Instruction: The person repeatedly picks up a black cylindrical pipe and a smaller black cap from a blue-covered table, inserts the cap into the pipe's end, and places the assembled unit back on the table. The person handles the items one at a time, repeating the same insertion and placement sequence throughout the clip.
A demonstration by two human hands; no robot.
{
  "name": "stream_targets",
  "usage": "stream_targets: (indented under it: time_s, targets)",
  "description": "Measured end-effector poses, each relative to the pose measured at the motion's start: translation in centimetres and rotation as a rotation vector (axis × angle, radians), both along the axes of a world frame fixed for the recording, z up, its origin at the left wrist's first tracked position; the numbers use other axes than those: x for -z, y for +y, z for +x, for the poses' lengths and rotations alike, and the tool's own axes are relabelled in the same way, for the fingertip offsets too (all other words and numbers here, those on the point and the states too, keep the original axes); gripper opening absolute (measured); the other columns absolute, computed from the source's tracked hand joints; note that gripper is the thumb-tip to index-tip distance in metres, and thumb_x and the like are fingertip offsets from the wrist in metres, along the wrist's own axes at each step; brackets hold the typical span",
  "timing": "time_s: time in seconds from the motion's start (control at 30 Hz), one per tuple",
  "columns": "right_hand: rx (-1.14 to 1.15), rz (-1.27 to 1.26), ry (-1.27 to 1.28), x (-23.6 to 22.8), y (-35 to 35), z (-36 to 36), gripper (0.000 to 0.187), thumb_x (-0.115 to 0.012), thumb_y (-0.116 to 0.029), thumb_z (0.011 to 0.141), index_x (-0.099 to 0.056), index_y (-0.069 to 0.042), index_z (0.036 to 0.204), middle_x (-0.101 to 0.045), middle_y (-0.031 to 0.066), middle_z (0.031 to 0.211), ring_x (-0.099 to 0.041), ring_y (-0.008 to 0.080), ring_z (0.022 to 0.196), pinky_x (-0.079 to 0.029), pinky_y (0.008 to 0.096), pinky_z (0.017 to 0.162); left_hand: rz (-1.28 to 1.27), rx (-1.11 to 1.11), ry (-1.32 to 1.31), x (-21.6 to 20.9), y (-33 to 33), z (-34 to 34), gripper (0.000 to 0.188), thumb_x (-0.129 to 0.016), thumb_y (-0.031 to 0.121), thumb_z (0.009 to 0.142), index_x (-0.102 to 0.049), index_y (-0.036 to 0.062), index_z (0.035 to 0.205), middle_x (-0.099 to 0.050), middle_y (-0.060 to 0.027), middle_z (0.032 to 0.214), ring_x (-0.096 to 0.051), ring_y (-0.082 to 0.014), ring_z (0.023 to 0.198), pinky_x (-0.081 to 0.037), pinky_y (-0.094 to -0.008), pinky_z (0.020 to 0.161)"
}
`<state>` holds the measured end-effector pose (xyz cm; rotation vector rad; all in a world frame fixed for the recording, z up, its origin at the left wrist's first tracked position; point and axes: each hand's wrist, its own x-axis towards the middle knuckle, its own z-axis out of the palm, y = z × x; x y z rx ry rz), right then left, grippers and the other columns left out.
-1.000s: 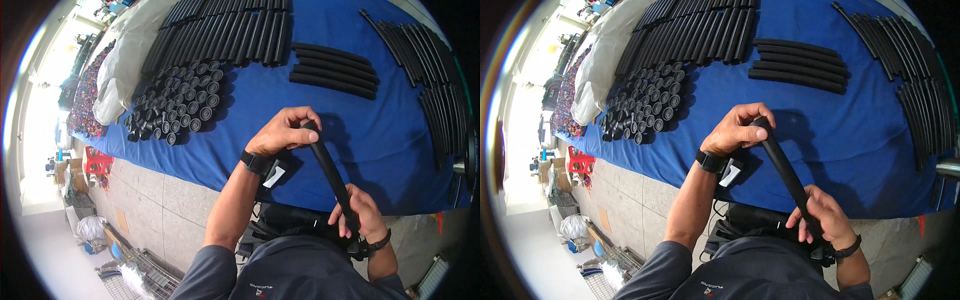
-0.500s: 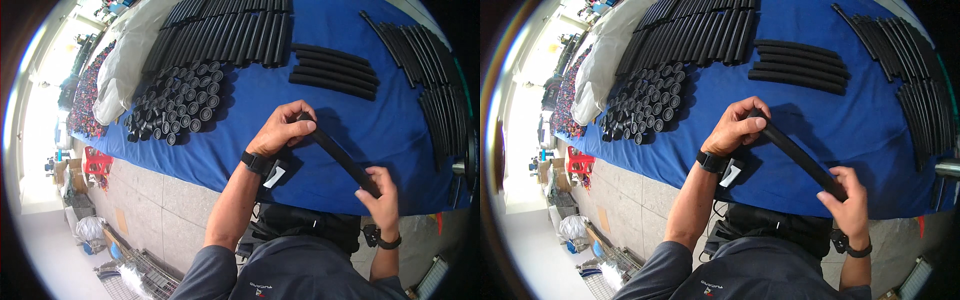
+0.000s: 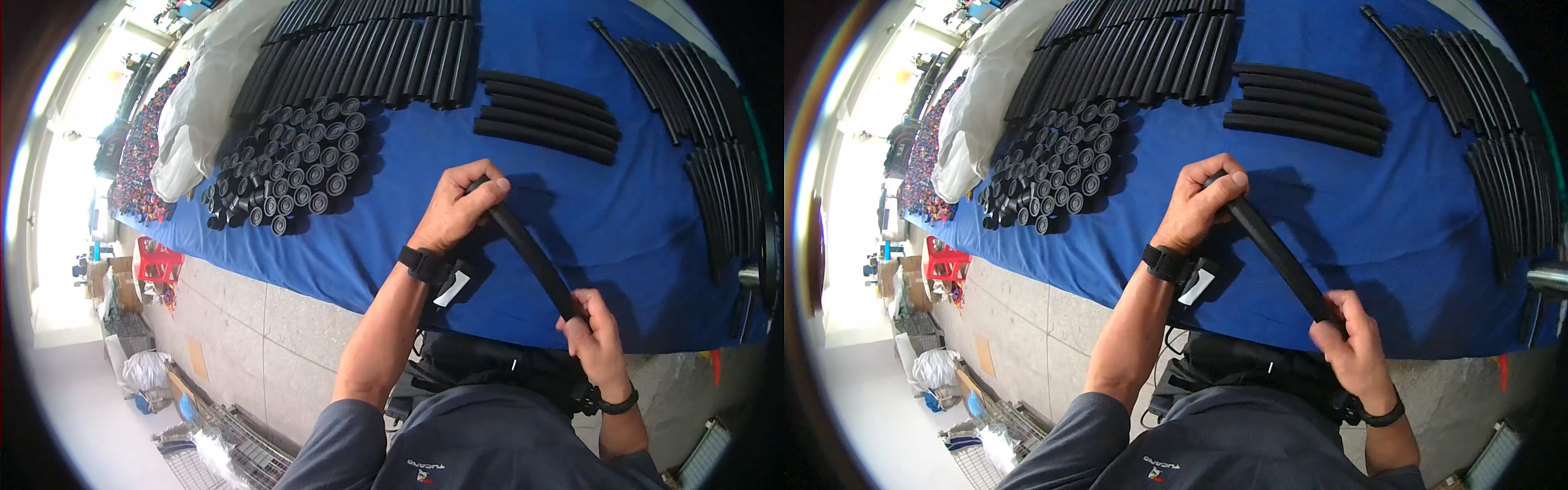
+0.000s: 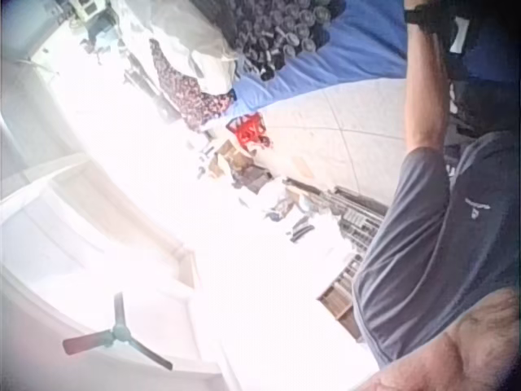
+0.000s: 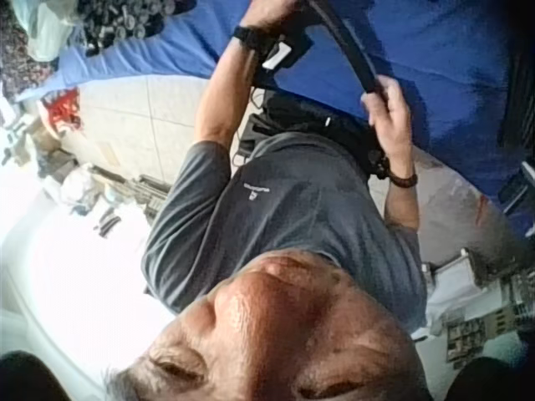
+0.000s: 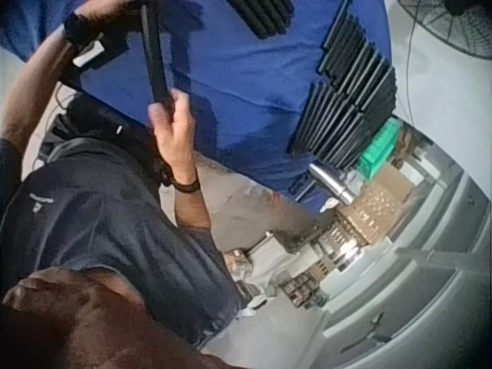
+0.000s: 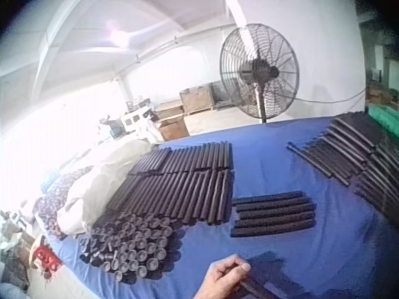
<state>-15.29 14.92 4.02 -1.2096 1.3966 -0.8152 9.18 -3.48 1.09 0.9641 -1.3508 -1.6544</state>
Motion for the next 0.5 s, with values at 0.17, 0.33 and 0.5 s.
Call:
stream_targets:
  time_s: [0.17, 0.33, 0.5]
  targets:
    - [-0.007, -0.258, 0.3, -0.5, -1.0, 1.1, 0.032, -0.076, -0.017, 0.091, -0.056, 0.001, 0.108, -0.066, 0.0107, 0.078, -0.065, 0.0178, 0.068, -0.05, 0.033, 0.061, 0.016, -0.033, 0.012, 0.4, -0.2, -0.1, 0.021, -0.065, 0.024, 0.097, -0.066, 0.0075, 0.084, -0.057, 0.0043, 0.07, -0.044, -0.0026, 0.057, -0.033, -0.02, 0.05]
    - [0.001, 0.222, -0.246, -0.5, -1.7, -0.9, 0.033, -0.076, -0.016, 0.09, -0.059, 0.003, 0.111, -0.068, 0.0109, 0.082, -0.065, 0.0183, 0.069, -0.051, 0.0345, 0.062, 0.022, -0.036, 0.03, 0.3, -0.3, -0.1, 0.023, -0.065, 0.025, 0.098, -0.066, 0.007, 0.084, -0.058, 0.0037, 0.07, -0.045, -0.0027, 0.056, -0.033, -0.0202, 0.049]
    - [0.019, -0.342, 0.403, 0.6, -1.3, 0.6, 0.039, -0.078, -0.018, 0.089, -0.059, 0.003, 0.116, -0.068, 0.0114, 0.088, -0.064, 0.0173, 0.071, -0.051, 0.0341, 0.064, 0.006, -0.067, 0.008, 0.5, -0.4, -0.3, 0.023, -0.065, 0.024, 0.099, -0.065, 0.0067, 0.084, -0.058, 0.0037, 0.07, -0.045, -0.0024, 0.055, -0.033, -0.0203, 0.048]
